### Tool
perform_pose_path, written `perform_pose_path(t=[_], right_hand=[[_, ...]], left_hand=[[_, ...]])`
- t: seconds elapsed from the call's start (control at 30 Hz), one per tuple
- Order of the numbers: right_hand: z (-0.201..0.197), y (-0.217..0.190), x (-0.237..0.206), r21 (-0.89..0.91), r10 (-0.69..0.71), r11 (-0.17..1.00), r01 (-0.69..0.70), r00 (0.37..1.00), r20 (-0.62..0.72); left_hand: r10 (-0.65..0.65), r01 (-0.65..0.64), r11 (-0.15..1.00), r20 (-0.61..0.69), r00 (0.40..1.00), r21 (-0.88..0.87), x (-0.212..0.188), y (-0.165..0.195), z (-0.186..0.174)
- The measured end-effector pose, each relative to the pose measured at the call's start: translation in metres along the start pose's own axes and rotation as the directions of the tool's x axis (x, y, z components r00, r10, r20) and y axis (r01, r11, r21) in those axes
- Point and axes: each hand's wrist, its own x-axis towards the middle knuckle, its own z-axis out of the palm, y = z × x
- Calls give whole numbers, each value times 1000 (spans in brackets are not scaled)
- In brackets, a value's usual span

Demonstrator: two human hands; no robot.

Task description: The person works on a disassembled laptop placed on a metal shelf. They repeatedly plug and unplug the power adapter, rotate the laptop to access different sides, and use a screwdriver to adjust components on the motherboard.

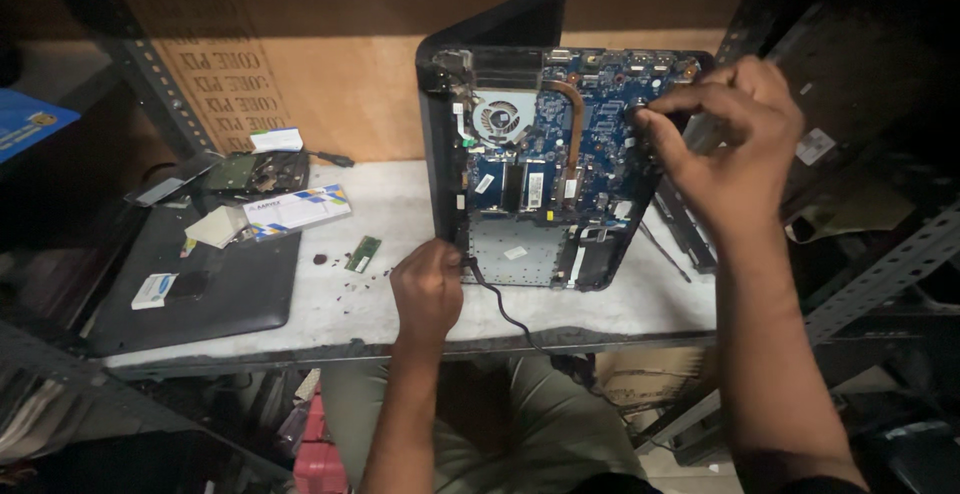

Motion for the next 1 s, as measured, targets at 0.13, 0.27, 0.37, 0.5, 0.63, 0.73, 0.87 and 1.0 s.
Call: perform_pose_path(t=[0.13, 0.27, 0.37, 0.5, 0.63, 0.73, 0.87, 1.0], right_hand=[[-8, -7, 6, -104, -127, 987, 124, 992, -20], [-13, -13, 19, -41, -110, 993, 110, 994, -6], [-17, -21, 24, 171, -74, 983, 72, 997, 6], [-16, -31, 27, 305, 88, 945, -115, 991, 101], [-12, -33, 24, 455, 190, 858, -237, 971, 148], [-9, -24, 25, 418, 94, 894, -163, 979, 181], [0, -17, 20, 552, 180, 788, -271, 960, 214], [3, -16, 11, 373, 163, 906, -200, 978, 129]], left_hand=[[6, -6, 1000, -6, 1000, -15, 0, -1, -1], [10, -10, 1000, 4, 1000, 4, -2, -1, 1], [7, -7, 1000, 5, 1000, 7, -3, -1, 3], [32, -31, 999, -5, 999, 8, -2, -2, 3], [6, -6, 1000, -2, 1000, 0, -2, -1, 2], [6, -6, 1000, -1, 1000, -3, -1, 0, 2], [5, -5, 1000, -4, 1000, -13, 0, 1, 2], [-11, 11, 1000, -2, 1000, -6, 0, 2, 1]])
